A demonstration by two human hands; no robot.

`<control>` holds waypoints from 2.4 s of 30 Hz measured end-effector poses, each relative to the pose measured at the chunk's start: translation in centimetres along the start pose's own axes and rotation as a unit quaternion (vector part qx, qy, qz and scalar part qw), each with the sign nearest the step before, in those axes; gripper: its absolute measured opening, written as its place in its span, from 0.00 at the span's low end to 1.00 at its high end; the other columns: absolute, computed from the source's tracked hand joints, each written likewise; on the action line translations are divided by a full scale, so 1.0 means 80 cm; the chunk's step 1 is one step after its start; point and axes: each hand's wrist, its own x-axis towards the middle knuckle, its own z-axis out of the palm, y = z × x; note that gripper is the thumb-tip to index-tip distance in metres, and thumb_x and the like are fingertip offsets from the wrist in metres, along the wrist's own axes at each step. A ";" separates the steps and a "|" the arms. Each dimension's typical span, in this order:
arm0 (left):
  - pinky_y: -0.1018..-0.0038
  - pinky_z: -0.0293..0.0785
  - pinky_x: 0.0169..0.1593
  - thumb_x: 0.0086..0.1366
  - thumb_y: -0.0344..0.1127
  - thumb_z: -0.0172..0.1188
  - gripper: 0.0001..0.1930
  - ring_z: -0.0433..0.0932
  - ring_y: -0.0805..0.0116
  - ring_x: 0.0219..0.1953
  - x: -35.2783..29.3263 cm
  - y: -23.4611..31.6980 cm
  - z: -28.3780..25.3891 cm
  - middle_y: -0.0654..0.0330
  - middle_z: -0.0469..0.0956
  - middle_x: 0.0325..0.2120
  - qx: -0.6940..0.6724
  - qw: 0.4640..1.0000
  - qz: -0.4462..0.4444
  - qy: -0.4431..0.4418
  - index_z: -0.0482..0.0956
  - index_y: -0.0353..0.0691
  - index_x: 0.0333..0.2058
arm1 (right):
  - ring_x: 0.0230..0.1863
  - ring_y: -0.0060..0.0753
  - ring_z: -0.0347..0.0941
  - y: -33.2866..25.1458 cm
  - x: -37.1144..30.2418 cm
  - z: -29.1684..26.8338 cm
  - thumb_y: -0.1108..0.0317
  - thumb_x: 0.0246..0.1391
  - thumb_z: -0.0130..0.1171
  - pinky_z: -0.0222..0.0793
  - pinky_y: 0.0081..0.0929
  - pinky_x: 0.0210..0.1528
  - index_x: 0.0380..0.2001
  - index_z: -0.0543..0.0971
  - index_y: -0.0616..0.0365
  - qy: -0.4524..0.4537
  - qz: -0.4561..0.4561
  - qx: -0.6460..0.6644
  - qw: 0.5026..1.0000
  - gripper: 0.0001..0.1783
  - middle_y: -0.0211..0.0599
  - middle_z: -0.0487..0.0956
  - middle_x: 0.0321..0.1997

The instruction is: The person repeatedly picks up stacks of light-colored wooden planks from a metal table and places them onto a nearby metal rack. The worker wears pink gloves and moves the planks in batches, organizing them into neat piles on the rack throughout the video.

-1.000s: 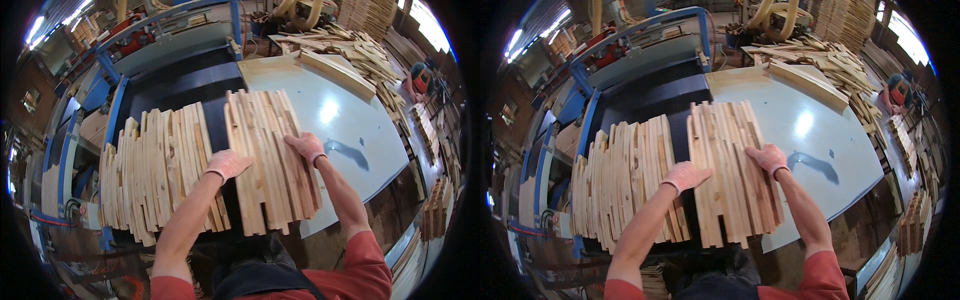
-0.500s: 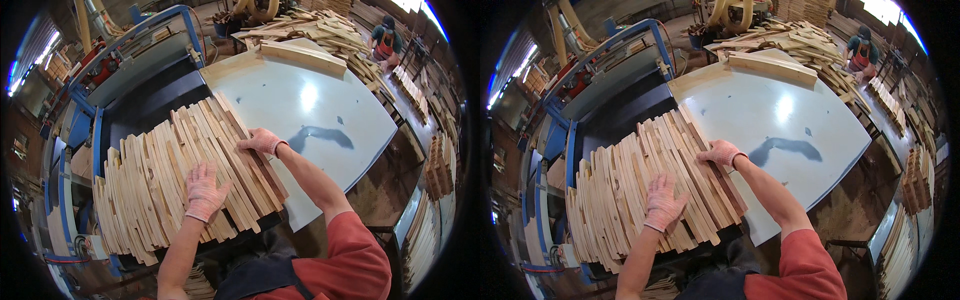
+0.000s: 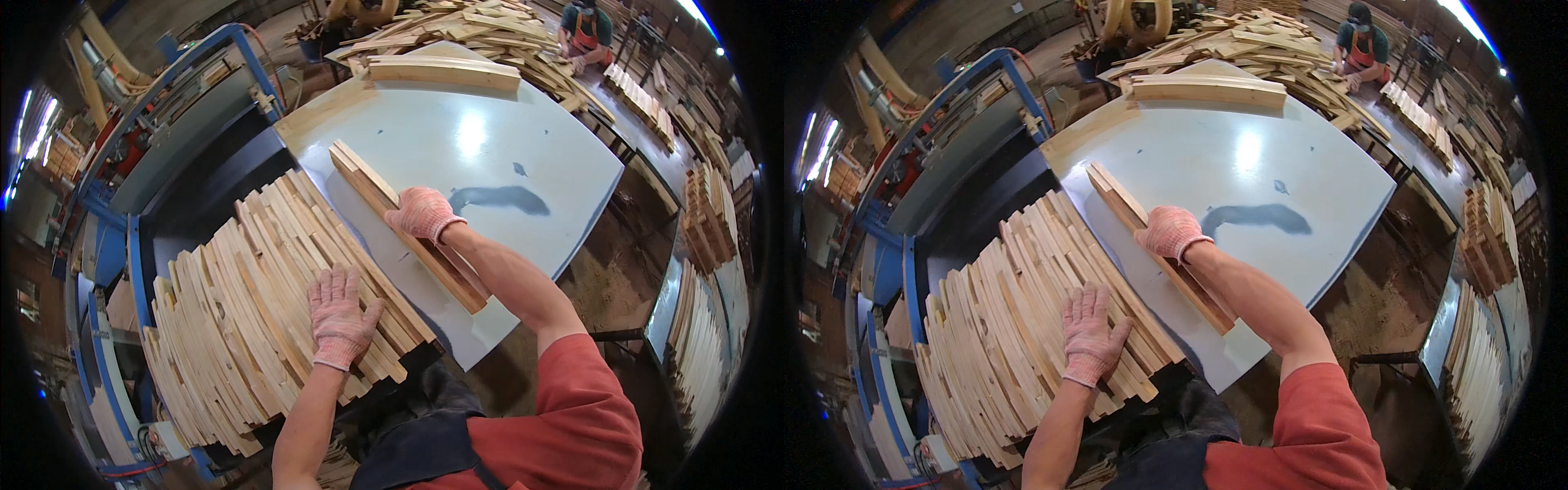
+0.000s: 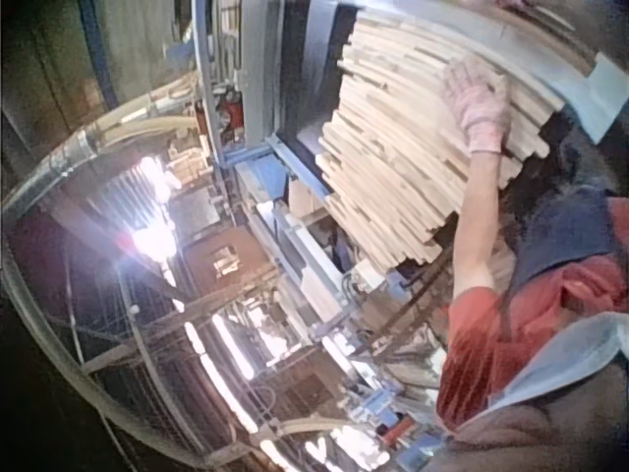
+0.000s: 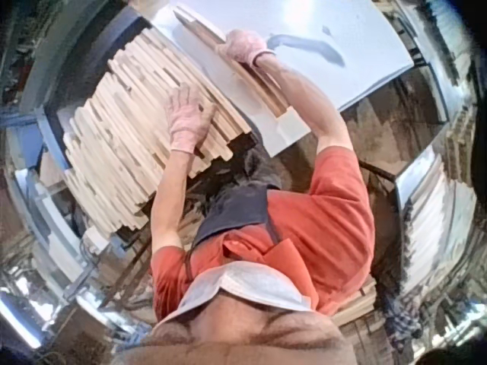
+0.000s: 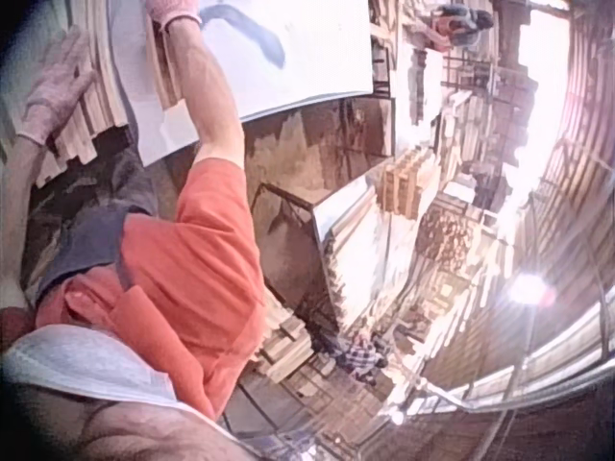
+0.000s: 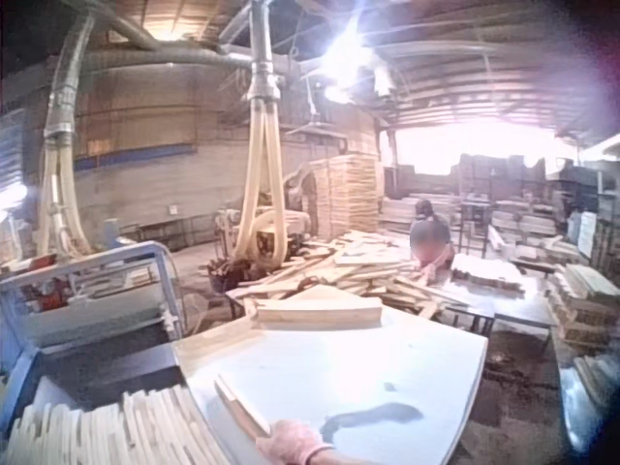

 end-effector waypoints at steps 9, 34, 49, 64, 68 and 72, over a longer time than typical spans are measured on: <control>0.47 0.42 0.82 0.69 0.58 0.62 0.45 0.52 0.38 0.80 0.000 -0.008 0.014 0.41 0.56 0.78 0.040 0.999 0.027 0.024 0.61 0.38 0.77 | 0.53 0.58 0.85 -0.003 -0.011 0.031 0.49 0.56 0.65 0.80 0.47 0.59 0.46 0.86 0.66 0.277 -0.160 0.060 0.946 0.28 0.61 0.87 0.45; 0.48 0.44 0.82 0.66 0.60 0.66 0.50 0.55 0.36 0.78 -0.172 -0.204 -0.059 0.35 0.59 0.75 -0.099 0.952 -0.174 0.230 0.59 0.31 0.75 | 0.39 0.64 0.85 -0.027 -0.045 0.064 0.68 0.65 0.53 0.80 0.60 0.42 0.65 0.76 0.54 0.227 -0.141 -0.126 0.955 0.25 0.58 0.86 0.35; 0.51 0.58 0.74 0.59 0.57 0.72 0.46 0.65 0.46 0.72 -0.581 -0.560 -0.170 0.47 0.70 0.69 0.210 0.754 -0.585 0.212 0.66 0.40 0.70 | 0.54 0.67 0.82 0.014 -0.026 0.103 0.65 0.54 0.61 0.78 0.52 0.59 0.77 0.60 0.59 0.180 0.022 -0.121 0.976 0.47 0.64 0.85 0.51; 0.66 0.70 0.69 0.79 0.38 0.58 0.25 0.76 0.61 0.65 -0.702 -0.302 -0.068 0.54 0.77 0.65 -0.313 0.787 -0.363 0.389 0.75 0.31 0.68 | 0.55 0.62 0.83 0.026 -0.214 0.111 0.63 0.59 0.58 0.78 0.51 0.60 0.67 0.68 0.64 0.132 0.052 -0.108 0.984 0.34 0.59 0.86 0.50; 0.71 0.77 0.44 0.73 0.39 0.58 0.14 0.78 0.73 0.37 -0.716 -0.081 0.017 0.64 0.82 0.32 -0.556 0.744 -0.267 0.255 0.87 0.36 0.38 | 0.60 0.58 0.81 0.075 -0.283 0.129 0.54 0.58 0.62 0.77 0.49 0.62 0.76 0.59 0.63 0.118 0.075 -0.113 0.984 0.47 0.58 0.82 0.59; 0.70 0.79 0.50 0.72 0.37 0.60 0.14 0.83 0.67 0.50 -0.850 -0.037 0.297 0.53 0.86 0.44 -0.532 0.705 -0.456 0.104 0.87 0.37 0.49 | 0.70 0.58 0.72 0.067 -0.320 0.168 0.48 0.56 0.65 0.71 0.49 0.69 0.79 0.56 0.61 0.076 0.042 -0.143 0.986 0.54 0.57 0.72 0.72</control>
